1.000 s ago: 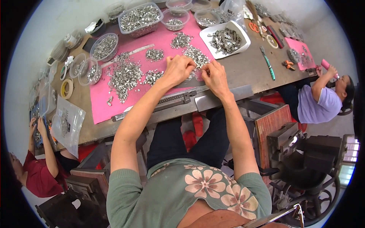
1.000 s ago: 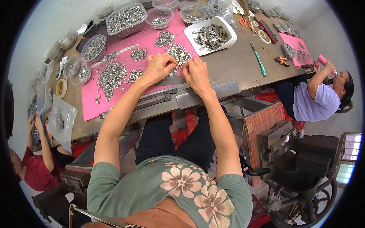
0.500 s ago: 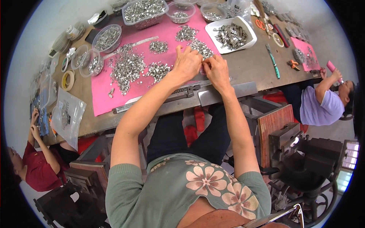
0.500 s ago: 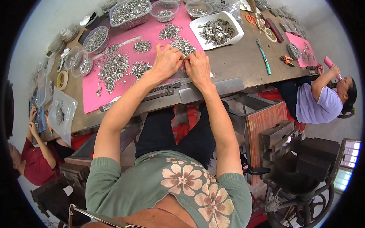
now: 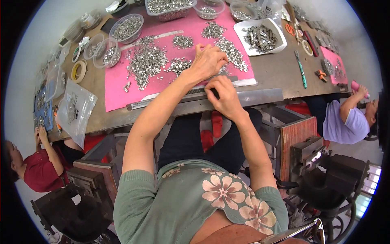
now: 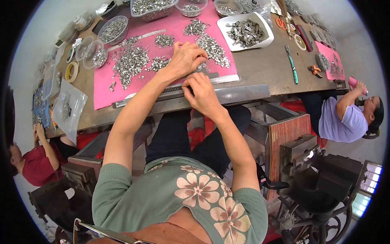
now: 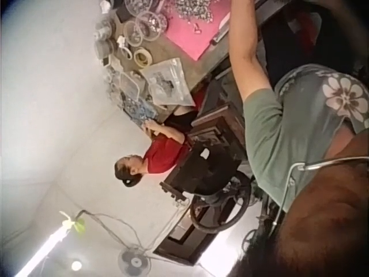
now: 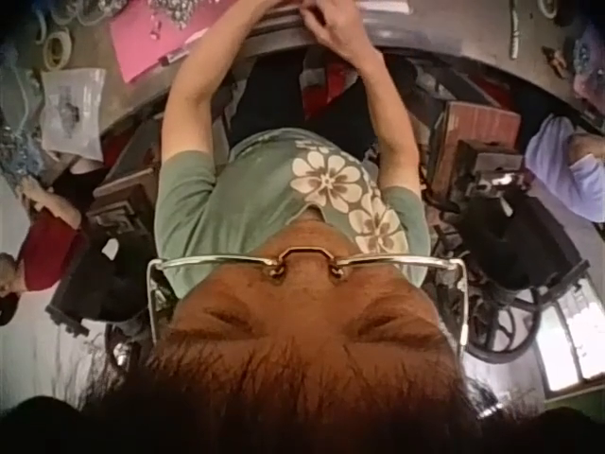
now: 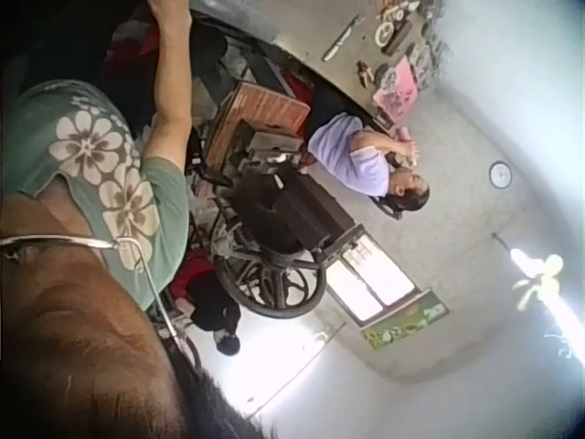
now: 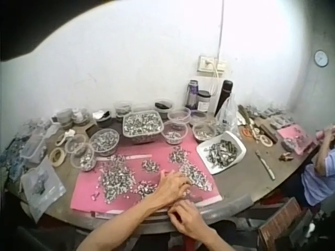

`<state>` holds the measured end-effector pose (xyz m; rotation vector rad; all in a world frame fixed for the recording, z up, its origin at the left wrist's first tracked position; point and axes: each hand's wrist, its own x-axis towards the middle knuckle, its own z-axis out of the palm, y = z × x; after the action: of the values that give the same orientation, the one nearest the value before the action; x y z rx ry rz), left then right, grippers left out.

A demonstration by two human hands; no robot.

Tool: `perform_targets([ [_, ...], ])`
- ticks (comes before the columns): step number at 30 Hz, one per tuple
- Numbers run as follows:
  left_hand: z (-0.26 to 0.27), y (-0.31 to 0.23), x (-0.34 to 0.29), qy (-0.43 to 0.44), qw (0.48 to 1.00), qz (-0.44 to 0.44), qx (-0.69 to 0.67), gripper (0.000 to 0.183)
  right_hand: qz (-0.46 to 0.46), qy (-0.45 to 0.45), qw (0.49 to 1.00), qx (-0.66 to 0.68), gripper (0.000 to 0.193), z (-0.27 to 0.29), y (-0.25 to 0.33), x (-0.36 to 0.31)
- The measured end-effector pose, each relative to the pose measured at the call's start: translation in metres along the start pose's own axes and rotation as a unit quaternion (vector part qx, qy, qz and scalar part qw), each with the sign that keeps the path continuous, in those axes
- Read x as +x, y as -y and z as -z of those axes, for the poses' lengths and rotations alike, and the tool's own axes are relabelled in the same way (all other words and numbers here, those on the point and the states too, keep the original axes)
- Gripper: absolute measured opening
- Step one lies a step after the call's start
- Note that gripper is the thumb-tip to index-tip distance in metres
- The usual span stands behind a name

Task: The person sorts small metal parts from plastic containers into a metal jig, then uses a manual press machine to press the components, and finally trims them with pliers.

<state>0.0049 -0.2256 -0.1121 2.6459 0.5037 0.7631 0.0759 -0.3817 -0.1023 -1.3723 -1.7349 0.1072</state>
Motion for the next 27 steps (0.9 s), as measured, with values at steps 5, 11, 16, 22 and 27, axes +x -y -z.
perform_targets([
  [5,0.042,-0.014,-0.03,-0.111,0.992,0.038,-0.036,0.011,0.031,0.023,0.998,-0.059,0.017,-0.009,0.001,-0.004],
  [11,0.054,-0.038,-0.105,-0.165,0.982,0.093,-0.018,0.01,0.017,0.004,1.0,-0.003,0.015,-0.002,-0.008,-0.008],
  [16,0.036,-0.054,-0.121,-0.176,0.979,0.103,0.024,0.019,-0.152,-0.151,0.976,0.034,0.011,0.02,-0.023,-0.028],
  [22,0.023,-0.059,-0.115,-0.164,0.975,0.125,0.085,0.035,-0.141,-0.217,0.965,-0.043,0.011,0.043,-0.045,-0.035],
  [27,0.023,-0.058,-0.116,-0.163,0.976,0.114,0.084,0.043,-0.171,-0.164,0.967,-0.094,0.011,0.053,-0.066,-0.028],
])
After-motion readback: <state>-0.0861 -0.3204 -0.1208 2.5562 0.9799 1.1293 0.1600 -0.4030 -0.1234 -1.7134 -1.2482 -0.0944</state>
